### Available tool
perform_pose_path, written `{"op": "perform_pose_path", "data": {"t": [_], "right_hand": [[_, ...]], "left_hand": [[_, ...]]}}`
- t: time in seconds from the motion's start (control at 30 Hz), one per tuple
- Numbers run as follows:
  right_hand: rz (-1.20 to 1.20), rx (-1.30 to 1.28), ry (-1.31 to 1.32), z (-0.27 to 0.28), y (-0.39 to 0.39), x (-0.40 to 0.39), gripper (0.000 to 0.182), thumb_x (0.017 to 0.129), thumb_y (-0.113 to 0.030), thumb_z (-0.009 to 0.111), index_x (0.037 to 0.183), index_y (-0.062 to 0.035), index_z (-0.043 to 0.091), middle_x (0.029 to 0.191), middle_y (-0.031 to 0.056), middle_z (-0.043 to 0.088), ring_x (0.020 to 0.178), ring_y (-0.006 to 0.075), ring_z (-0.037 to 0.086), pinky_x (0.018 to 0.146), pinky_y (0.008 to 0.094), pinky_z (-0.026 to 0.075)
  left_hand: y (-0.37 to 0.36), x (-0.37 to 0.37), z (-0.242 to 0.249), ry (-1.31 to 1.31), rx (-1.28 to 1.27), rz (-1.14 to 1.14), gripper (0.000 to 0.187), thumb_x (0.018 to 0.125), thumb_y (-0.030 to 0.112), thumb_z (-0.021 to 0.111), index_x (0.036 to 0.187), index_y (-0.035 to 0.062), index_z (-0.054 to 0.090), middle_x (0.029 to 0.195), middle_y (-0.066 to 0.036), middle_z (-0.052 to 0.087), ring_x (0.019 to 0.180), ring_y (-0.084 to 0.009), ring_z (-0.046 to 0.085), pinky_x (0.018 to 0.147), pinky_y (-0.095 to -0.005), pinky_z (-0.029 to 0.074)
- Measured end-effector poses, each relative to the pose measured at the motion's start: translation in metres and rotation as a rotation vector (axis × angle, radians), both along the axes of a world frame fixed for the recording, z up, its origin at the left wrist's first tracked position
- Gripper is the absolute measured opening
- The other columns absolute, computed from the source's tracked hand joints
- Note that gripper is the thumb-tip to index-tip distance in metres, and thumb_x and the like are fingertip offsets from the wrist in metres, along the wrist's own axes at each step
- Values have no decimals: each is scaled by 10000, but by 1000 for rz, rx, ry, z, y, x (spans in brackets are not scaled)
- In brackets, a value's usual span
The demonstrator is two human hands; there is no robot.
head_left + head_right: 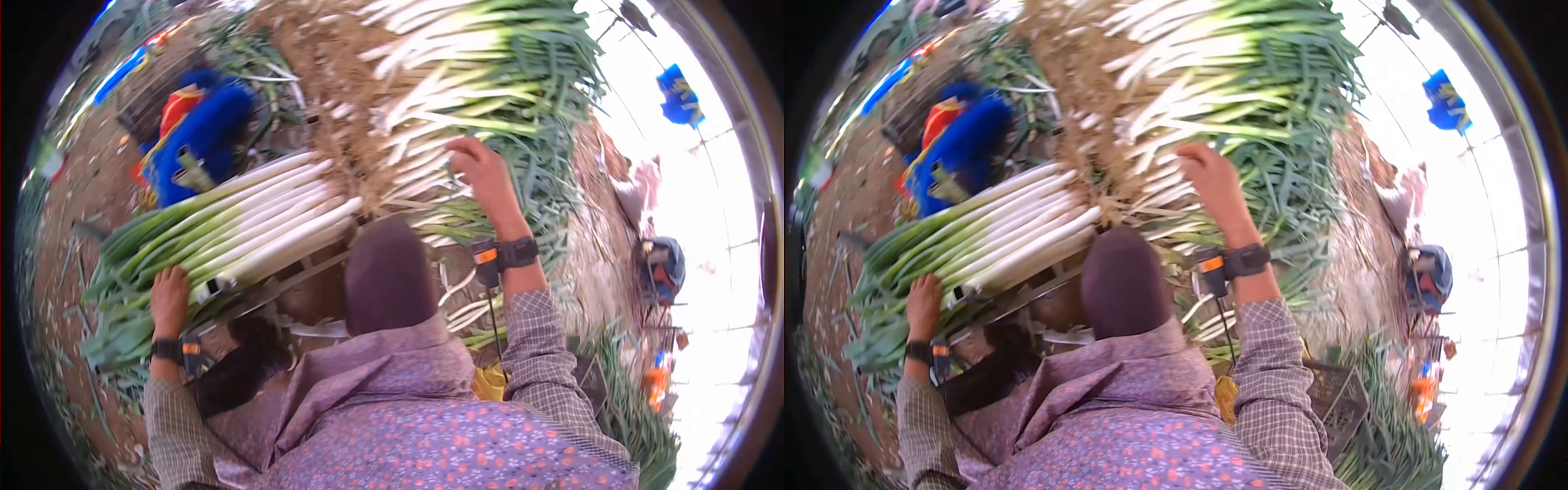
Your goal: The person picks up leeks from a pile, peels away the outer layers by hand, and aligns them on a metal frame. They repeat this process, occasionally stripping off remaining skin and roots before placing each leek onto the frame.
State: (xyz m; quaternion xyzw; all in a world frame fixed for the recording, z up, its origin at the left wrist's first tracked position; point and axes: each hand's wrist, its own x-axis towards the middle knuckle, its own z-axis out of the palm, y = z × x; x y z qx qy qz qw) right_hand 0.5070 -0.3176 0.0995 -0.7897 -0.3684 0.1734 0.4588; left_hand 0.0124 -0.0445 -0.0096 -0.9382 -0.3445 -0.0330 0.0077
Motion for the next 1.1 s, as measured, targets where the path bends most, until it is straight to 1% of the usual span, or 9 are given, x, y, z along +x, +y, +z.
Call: {"op": "perform_pose_path", "data": {"t": [0.2, 0.27, 0.37, 0.43, 0.53, 0.57, 0.7, 0.83, 1.1], "right_hand": [[-535, 394, 926, -273, -137, 125, 149, 908, -251, 588, 935, -105, 598, 793, 2, 619, 741, 140, 624, 595, 317, 499], [87, -831, -449, -309, -137, 98, 146, 885, -252, 608, 925, -112, 616, 864, 22, 655, 785, 225, 645, 650, 372, 520], [-220, 3, 446, -438, -132, 84, 136, 822, -235, 630, 887, -117, 651, 912, 64, 681, 845, 307, 640, 746, 414, 524], [-665, 191, 1208, -414, -76, 47, 152, 793, -235, 632, 887, -122, 671, 920, 88, 680, 864, 333, 629, 781, 423, 520], [112, -550, -252, -427, -39, 46, 202, 839, -183, 592, 970, -65, 692, 1014, 149, 681, 816, 347, 655, 662, 426, 536], [203, -873, -217, -432, -9, 46, 233, 863, -201, 585, 1022, -71, 695, 1020, 153, 689, 835, 334, 662, 689, 434, 528], [-639, -8, 986, -462, 25, 45, 367, 891, -295, 590, 1025, 38, 667, 935, 165, 694, 799, 318, 653, 714, 449, 501], [-963, 32, 1024, -474, 35, 47, 432, 937, -336, 547, 997, 82, 636, 924, 171, 659, 791, 272, 611, 677, 423, 456], [-693, 133, 998, -415, -132, -15, 197, 883, -251, 585, 912, -65, 526, 771, 52, 548, 622, 166, 545, 523, 328, 461]], "left_hand": [[12, -6, -13, -25, -109, 84, 191, 921, 151, 428, 1005, 38, 557, 980, -162, 569, 959, -362, 521, 851, -462, 411], [21, -9, -20, -18, -145, 118, 199, 920, 149, 426, 1019, 36, 556, 994, -167, 570, 962, -368, 520, 851, -467, 406], [16, -3, -13, 1, -182, 143, 197, 902, 120, 419, 1018, 32, 551, 983, -169, 565, 951, -368, 515, 840, -469, 401], [16, -1, -12, 22, -200, 161, 212, 909, 129, 404, 1021, 15, 544, 978, -171, 552, 944, -366, 506, 838, -454, 388], [17, 3, -9, 35, -243, 191, 215, 896, 127, 410, 1018, 16, 547, 985, -177, 550, 955, -367, 506, 848, -449, 389], [16, 4, -8, 32, -239, 193, 212, 889, 116, 413, 1020, 19, 548, 981, -175, 550, 958, -364, 506, 851, -449, 392], [14, 9, -4, 48, -245, 232, 217, 872, 96, 418, 1027, 22, 550, 974, -170, 549, 963, -360, 503, 867, -444, 396], [17, 8, -5, 78, -258, 253, 224, 865, 93, 422, 1035, 21, 550, 983, -170, 544, 970, -361, 501, 877, -439, 394], [19, 1, -13, 56, -242, 216, 250, 874, 121, 387, 1036, 19, 548, 986, -174, 533, 985, -360, 499, 875, -440, 390]]}}
